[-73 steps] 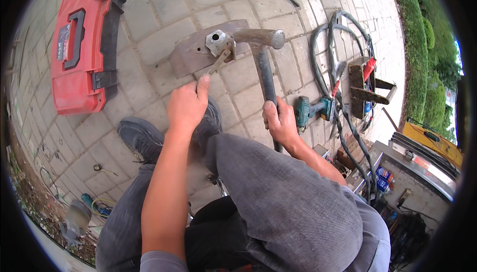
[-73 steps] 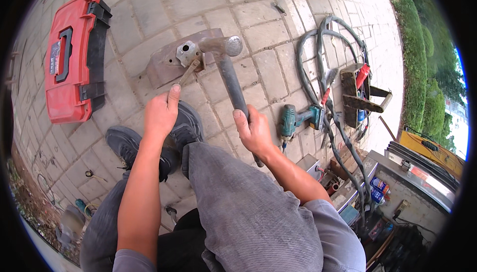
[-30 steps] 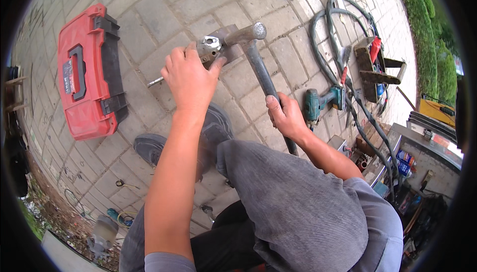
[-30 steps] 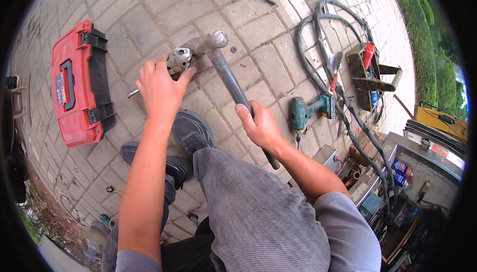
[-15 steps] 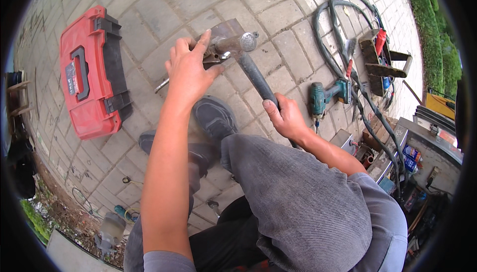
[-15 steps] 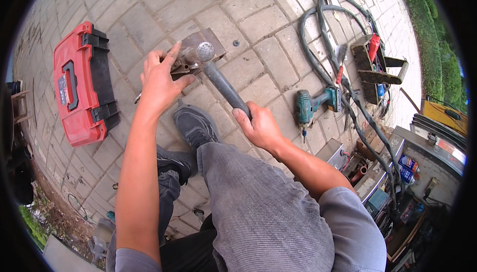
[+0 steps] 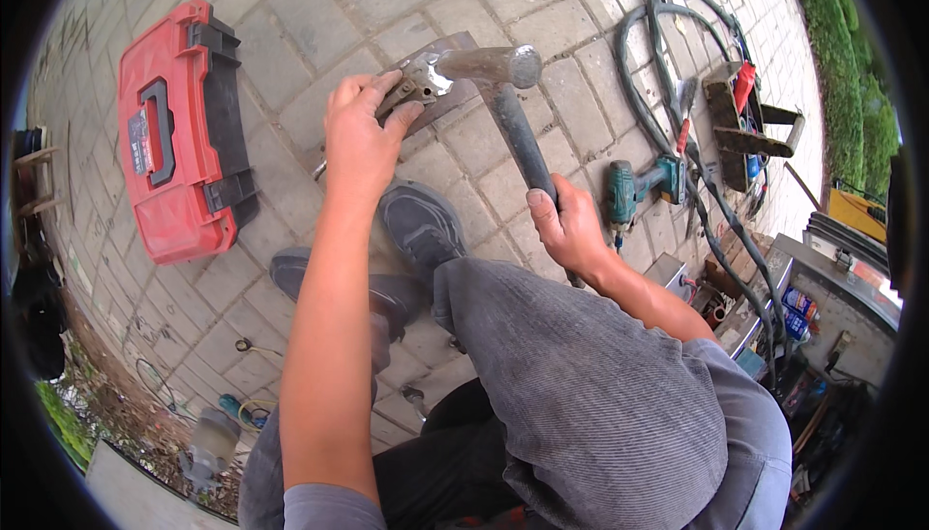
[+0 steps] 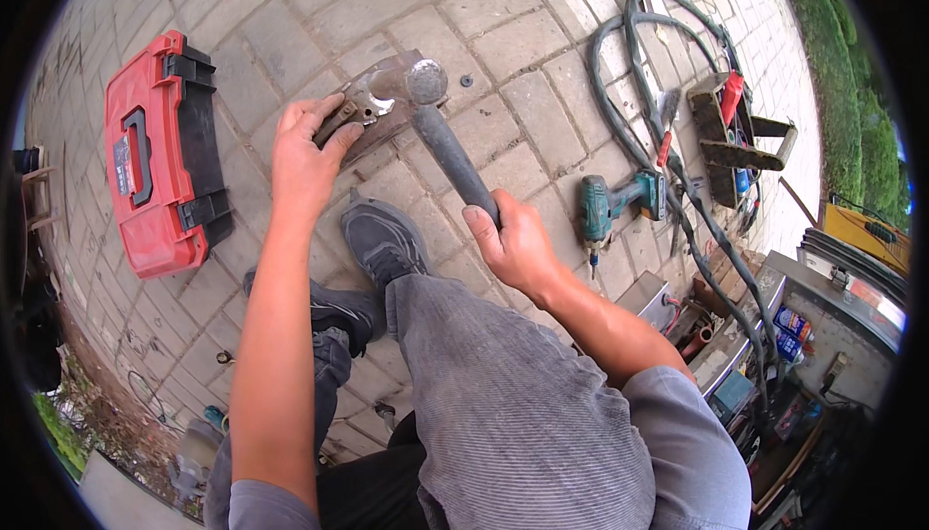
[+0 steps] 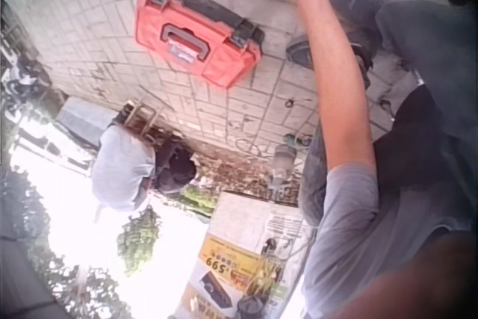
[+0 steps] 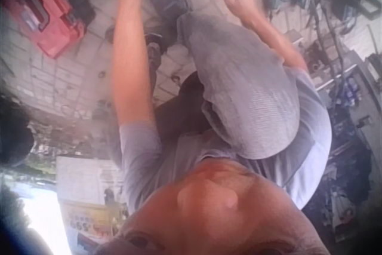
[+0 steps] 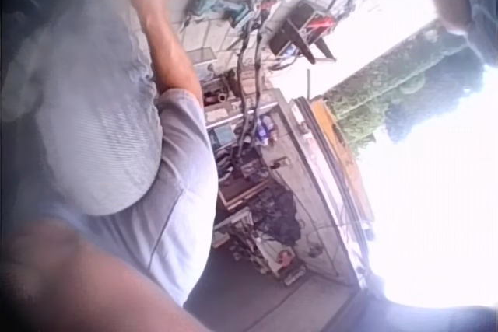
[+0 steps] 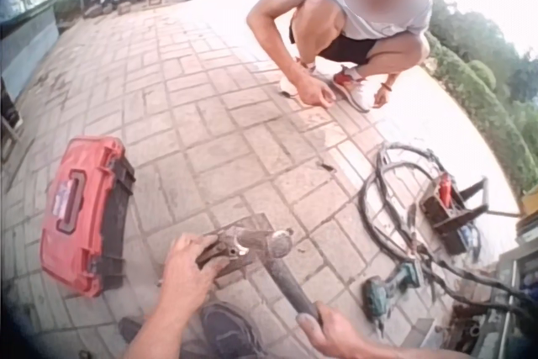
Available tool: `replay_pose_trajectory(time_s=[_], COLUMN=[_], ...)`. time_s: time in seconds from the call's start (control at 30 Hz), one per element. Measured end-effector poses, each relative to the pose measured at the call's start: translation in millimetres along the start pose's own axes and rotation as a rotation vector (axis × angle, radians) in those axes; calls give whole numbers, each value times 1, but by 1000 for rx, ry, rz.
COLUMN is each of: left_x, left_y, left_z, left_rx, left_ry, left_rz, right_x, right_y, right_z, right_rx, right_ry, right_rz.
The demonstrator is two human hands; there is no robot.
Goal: The person uses a hammer and a metal punch to drive a pin out of a metal bracket. They repeatedly position the punch and strike it with the hammer to remove the pin from the bracket.
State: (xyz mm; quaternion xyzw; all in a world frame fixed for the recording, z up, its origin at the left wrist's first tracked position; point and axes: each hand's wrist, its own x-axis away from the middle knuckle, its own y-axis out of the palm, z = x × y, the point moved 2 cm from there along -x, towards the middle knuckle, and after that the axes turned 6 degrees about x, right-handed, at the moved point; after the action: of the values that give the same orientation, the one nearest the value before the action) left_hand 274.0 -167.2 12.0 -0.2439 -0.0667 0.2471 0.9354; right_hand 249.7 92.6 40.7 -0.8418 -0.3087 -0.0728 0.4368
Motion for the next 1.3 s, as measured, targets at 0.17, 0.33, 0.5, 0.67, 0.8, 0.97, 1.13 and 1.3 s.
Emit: replay_pose_trajectory(time_s=[0.17,0.33,0.5,0.67,0.8,0.97,1.13,1.3], left_x=[1,1,1,2,3,12,35,41], left_y=[0,0,0,-6,-9,-22,-35,-43], left_z=[-3,-3,-3,-4,-10,-20,-49,-68], left_rx=[41,38,20,70,69,20,-35,-24], left_ry=[42,57,82,46,56,9,-69,-149], left_rz=[16,31,29,-13,-87,20,167,36], right_x=[-1,2,9,7,7,7,8,7], right_y=[3,0,3,3,2,2,1,1], right_z=[3,6,6,6,4,4,5,4], right_rx=[85,96,141,176,182,173,170,170], right_ry=[11,44,-44,24,48,71,66,46], right_rz=[-10,-30,-6,-70,-84,-101,-106,-98])
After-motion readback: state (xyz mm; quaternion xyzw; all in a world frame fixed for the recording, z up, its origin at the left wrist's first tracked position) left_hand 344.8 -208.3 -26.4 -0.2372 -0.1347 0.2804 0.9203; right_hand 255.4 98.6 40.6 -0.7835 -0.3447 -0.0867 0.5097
